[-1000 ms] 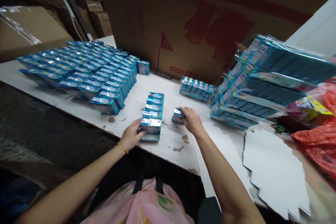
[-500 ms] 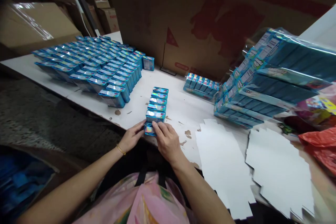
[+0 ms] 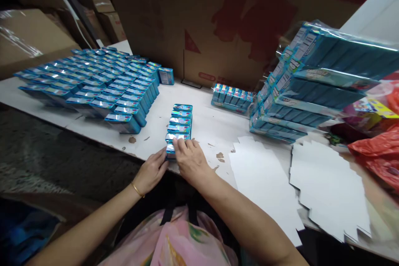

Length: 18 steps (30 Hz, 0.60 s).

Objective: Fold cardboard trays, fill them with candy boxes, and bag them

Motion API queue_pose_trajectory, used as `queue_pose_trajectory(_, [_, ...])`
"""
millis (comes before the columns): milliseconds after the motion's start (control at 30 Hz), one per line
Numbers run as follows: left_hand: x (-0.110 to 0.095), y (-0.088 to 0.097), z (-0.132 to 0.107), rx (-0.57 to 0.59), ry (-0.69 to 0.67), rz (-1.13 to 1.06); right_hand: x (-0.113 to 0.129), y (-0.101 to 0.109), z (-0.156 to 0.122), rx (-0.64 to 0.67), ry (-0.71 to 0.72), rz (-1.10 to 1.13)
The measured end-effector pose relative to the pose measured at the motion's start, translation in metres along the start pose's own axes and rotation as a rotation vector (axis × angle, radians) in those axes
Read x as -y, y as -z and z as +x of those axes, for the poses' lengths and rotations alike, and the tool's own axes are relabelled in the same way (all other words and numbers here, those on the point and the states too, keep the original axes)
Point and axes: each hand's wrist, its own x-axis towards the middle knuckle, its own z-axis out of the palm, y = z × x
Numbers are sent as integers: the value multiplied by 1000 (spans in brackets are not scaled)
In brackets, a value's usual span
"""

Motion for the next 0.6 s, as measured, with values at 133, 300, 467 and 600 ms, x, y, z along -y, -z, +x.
queue_pose_trajectory(133, [1,4,0,44,-8,97,5,4,6,-2,0,-16])
queue_pose_trajectory(300, [5,5,0,112,-16,11,3,-17,14,-97,81,47])
queue_pose_trajectory(467, [8,18,-1,56,100,-99,-1,-35,10,-142,61,183])
queue_pose_trajectory(600, [6,41,32,-85,242,-175,-7,-18,5,-119,122,329])
